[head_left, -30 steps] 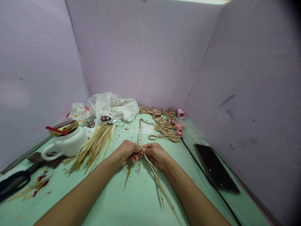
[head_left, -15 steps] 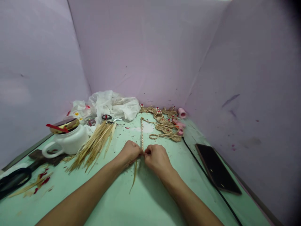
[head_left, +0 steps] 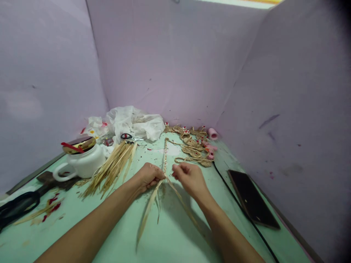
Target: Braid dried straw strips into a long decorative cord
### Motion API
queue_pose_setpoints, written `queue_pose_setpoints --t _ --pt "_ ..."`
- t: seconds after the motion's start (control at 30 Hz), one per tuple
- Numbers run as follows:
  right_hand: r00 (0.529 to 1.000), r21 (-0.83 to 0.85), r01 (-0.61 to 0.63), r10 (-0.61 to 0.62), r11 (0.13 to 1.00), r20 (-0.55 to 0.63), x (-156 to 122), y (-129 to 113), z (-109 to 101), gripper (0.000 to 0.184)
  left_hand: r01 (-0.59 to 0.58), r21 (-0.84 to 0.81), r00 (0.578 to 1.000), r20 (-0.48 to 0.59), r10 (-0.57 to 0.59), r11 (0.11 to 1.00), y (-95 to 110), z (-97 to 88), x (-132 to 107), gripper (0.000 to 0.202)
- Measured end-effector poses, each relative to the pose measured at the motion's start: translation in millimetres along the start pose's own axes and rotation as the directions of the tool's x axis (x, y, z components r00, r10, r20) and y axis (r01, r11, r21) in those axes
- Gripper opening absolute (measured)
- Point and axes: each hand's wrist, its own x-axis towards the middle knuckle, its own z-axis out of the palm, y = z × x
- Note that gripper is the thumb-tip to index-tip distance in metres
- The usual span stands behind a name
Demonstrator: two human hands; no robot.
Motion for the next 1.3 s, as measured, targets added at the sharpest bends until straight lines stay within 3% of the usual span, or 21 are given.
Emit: queue_pose_setpoints --t 0.07,0.13,0.17,0.23,0.4,0.77,0.9,1.03,1.2,1.27,1.3 --pt "0.988 0.292 -0.149 0.151 0.945 0.015 7.0 0.5 -1.8 0.021 0.008 -0.012 0.999 0.031 -0.008 1.000 0.5 -1.8 0.3 0.016" --pt "0.945 0.477 -0.326 0.261 0.816 0.198 9.4 -1.7 3.0 0.014 0.015 -0.002 0.999 0.039 -0.015 1.000 -0.3 -2.6 1.7 0.015" --pt "0.914 0.502 -0.397 0.280 0.768 0.293 9.3 -3.1 7.1 0.012 0.012 0.005 0.999 0.038 -0.013 1.000 -0.9 -2.8 2.5 0.012" --pt "0.875 0.466 -0.458 0.291 0.757 0.388 8.2 -4.9 16.0 0.011 0.001 0.019 0.999 0.034 -0.001 1.000 -1.7 -2.7 3.6 0.007" --pt "0.899 0.325 -0.404 0.306 0.855 0.313 9.0 -1.9 27.3 0.020 -0.008 0.129 1.000 0.002 0.008 0.992 2.9 -3.5 0.1 0.004" --pt "0.940 0.253 -0.283 0.215 0.925 0.264 11.2 11.0 35.0 0.015 -0.047 0.347 0.993 -0.085 0.081 0.937 -0.6 -8.8 -0.1 0.006" --pt "0.946 0.271 -0.263 0.192 0.926 0.262 11.7 13.3 36.0 0.014 -0.005 0.395 0.994 -0.094 0.046 0.919 3.0 -12.2 -4.2 0.008" --pt "0.951 0.341 -0.272 0.198 0.900 0.237 10.6 12.3 37.0 0.009 -0.067 0.618 0.984 -0.088 0.154 0.783 3.6 -1.3 -13.9 0.014" --pt "0.960 0.445 -0.272 0.210 0.853 0.185 8.0 11.0 38.3 0.005 -0.080 0.891 0.921 -0.106 0.376 0.447 -7.0 29.2 -32.9 0.024" --pt "0.961 0.460 -0.270 0.207 0.846 0.183 7.0 11.4 37.8 0.006 -0.093 0.915 0.921 -0.071 0.382 0.394 -7.0 32.6 -38.1 0.026" --pt "0.958 0.460 -0.277 0.209 0.843 0.194 6.7 11.6 37.1 0.007 -0.115 0.905 0.931 -0.046 0.362 0.410 -5.3 30.4 -39.0 0.024"
